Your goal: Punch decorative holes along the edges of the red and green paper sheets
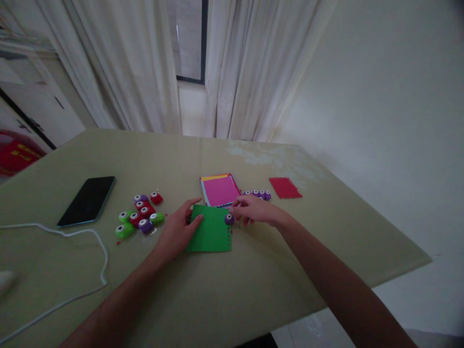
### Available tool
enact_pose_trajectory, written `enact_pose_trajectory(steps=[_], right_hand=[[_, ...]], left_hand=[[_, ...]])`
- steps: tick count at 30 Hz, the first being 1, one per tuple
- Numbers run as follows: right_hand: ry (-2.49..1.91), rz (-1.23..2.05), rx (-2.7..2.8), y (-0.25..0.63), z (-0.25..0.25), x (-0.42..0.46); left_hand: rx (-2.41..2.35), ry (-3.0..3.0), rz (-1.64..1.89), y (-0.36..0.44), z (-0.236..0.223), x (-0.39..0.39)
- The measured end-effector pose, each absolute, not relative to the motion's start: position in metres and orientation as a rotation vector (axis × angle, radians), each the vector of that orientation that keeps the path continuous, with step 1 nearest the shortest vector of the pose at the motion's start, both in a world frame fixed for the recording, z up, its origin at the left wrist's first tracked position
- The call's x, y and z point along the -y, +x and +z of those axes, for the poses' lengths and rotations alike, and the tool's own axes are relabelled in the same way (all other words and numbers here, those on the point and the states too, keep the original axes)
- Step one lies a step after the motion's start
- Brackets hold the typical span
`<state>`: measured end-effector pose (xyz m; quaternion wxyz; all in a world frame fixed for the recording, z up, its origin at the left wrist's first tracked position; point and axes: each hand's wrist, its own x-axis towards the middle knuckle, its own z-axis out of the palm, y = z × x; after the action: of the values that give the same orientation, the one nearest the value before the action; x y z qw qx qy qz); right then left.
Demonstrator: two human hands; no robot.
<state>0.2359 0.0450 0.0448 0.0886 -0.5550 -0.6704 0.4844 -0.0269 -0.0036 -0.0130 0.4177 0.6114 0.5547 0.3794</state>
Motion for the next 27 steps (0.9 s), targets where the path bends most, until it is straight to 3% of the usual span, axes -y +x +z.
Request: enact_pose_trajectory(steps=[27], right_hand=[[-1.719,1.475,2.022,0.2336,0.0458,-0.0477]], left_hand=[[-1.47,1.55,0.994,-0.0235,-0.0228,-0.001]])
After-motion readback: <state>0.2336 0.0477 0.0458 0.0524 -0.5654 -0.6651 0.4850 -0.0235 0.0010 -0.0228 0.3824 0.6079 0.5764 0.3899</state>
